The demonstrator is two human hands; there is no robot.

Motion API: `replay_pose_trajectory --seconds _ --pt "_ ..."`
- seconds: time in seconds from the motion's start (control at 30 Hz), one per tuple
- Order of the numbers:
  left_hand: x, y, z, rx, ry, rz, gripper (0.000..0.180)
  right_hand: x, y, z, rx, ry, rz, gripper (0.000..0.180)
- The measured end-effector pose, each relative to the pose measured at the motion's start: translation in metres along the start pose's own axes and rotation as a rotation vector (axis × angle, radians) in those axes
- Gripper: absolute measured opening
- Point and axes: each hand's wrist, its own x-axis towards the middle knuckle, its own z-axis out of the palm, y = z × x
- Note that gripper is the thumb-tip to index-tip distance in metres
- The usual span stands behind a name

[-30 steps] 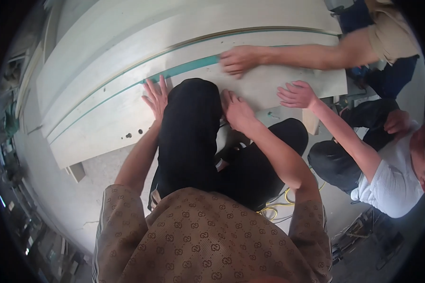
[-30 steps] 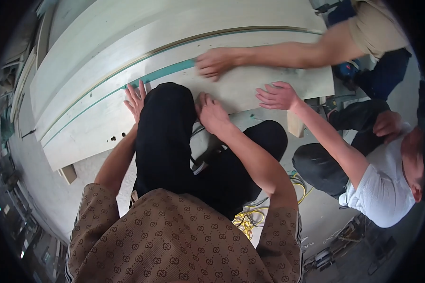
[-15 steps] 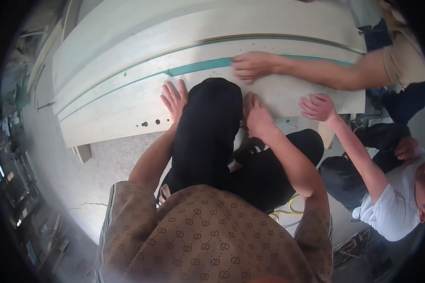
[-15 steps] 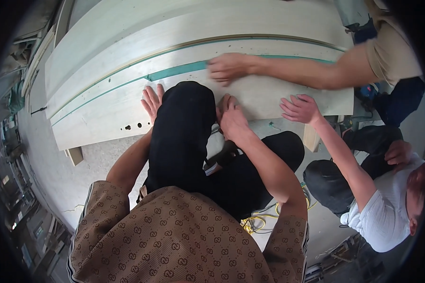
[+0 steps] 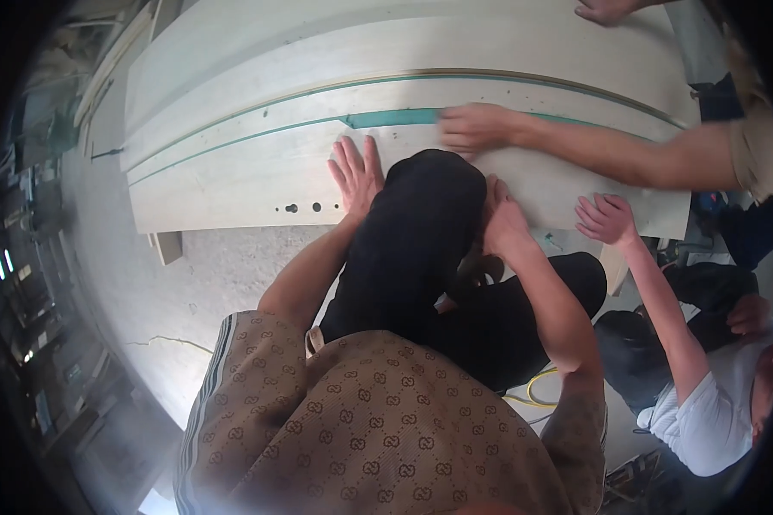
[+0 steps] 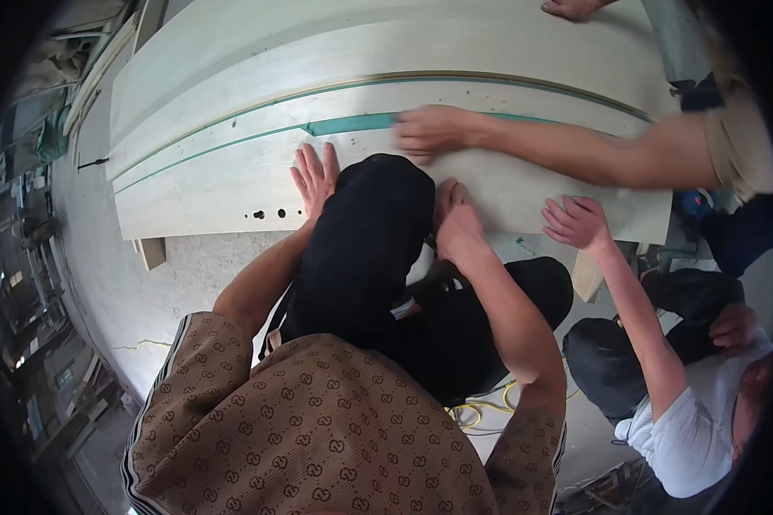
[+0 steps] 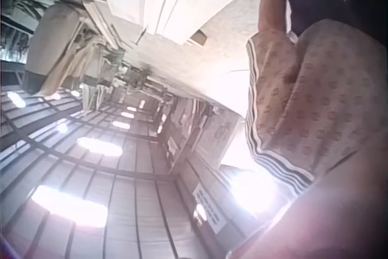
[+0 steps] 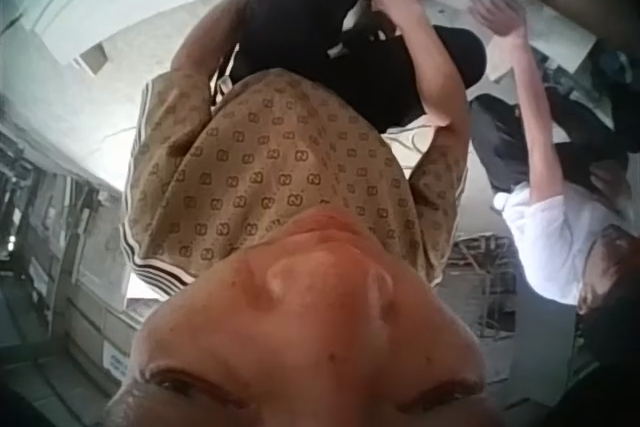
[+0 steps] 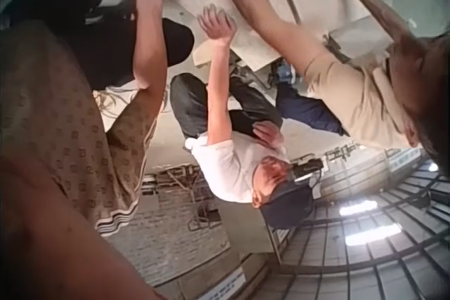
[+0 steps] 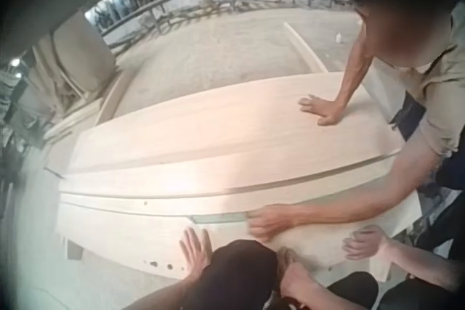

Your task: Marking and applying adhesive tape to a large wood panel for precision cutting in a workshop.

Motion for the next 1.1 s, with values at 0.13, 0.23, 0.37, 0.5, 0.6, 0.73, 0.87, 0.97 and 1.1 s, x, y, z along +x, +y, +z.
replay_pose_trajectory --seconds 0.13,0.23,0.37,0.5,0.6,0.73,0.87,0.97,1.1 --pt "0.002 -0.002 0.003 -0.006 0.004 0.0 0.073 -0.002 0.001 -0.001 0.105 0.071 0.003 0.081" --pt "0.001 -0.002 0.003 -0.048 -0.023 -0.017 0.076 -0.004 0.003 -0.002 0.065 0.064 0.009 0.071" --pt "0.002 -0.005 -0.001 0.013 -0.049 -0.048 0.079 -0.01 0.003 -0.011 0.188 0.097 0.017 0.064" --pt "0.003 -0.005 0.003 0.066 -0.01 -0.019 0.078 -0.004 0.006 -0.01 0.044 0.031 -0.075 0.079" --pt "0.002 0.01 -0.003 0.055 -0.014 -0.016 0.082 -0.003 0.007 -0.003 0.074 0.058 -0.013 0.071" --pt "-0.002 0.006 -0.005 0.136 -0.053 0.029 0.087 -0.003 0.007 -0.007 0.075 0.126 0.0 0.065" --pt "-0.002 0.007 -0.005 0.089 -0.008 0.07 0.086 -0.004 0.017 -0.012 0.237 0.196 -0.043 0.054" --pt "-0.005 0.015 -0.004 0.105 -0.003 0.105 0.084 -0.002 0.023 0.0 0.28 0.298 -0.037 0.042" --pt "-0.003 0.001 0.009 0.124 0.005 0.037 0.086 0.002 0.026 -0.003 0.373 0.347 -0.073 0.03"
